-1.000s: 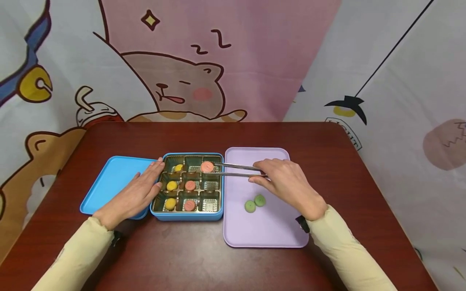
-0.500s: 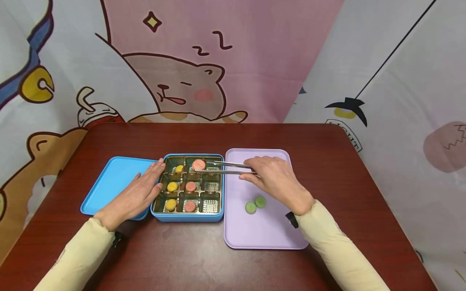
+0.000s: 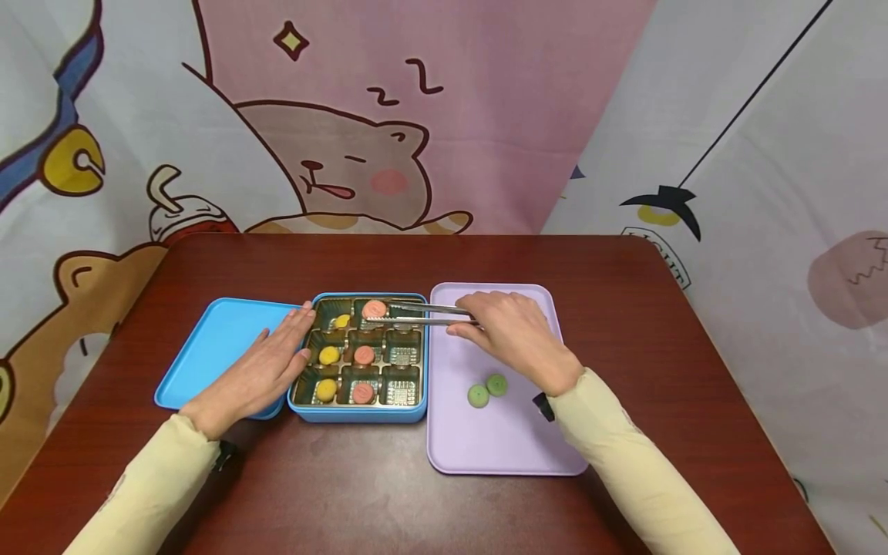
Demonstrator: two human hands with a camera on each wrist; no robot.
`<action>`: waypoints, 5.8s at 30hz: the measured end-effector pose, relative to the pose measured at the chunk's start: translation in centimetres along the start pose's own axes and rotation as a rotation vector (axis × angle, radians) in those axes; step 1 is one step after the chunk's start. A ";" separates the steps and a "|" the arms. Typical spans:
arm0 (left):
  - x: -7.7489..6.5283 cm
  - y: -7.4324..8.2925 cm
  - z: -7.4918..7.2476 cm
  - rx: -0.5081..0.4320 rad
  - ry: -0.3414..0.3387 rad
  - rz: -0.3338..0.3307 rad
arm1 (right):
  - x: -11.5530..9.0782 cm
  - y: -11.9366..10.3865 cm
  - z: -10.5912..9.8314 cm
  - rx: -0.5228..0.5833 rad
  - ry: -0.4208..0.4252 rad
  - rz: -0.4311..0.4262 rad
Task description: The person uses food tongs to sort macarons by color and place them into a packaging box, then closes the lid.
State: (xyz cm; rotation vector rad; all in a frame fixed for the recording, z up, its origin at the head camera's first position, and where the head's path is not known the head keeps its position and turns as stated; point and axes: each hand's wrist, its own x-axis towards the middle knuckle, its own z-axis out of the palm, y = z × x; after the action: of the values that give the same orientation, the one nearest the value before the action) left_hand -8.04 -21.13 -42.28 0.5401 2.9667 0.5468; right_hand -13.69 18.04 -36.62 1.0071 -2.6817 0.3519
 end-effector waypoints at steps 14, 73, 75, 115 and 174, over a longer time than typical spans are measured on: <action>0.0 0.1 -0.1 0.004 -0.012 -0.010 | 1.6 -0.1 0.7 -0.020 -0.071 0.015; -0.1 0.1 -0.1 -0.015 -0.012 0.000 | -10.5 4.2 -2.6 -0.016 0.141 0.238; -0.1 0.1 -0.1 -0.016 -0.012 -0.002 | -11.1 4.5 -2.7 -0.017 0.148 0.234; -0.1 0.2 -0.1 -0.020 -0.016 0.008 | -16.2 7.1 -1.2 -0.067 -0.012 0.354; -0.2 0.0 0.0 -0.021 -0.018 0.009 | -15.5 7.3 -1.1 -0.114 -0.095 0.355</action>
State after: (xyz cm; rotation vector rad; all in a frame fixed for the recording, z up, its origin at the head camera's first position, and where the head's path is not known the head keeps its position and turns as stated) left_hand -7.88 -21.20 -42.24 0.5539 2.9396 0.5708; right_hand -7.07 33.11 -41.50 0.5253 -2.9275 0.2175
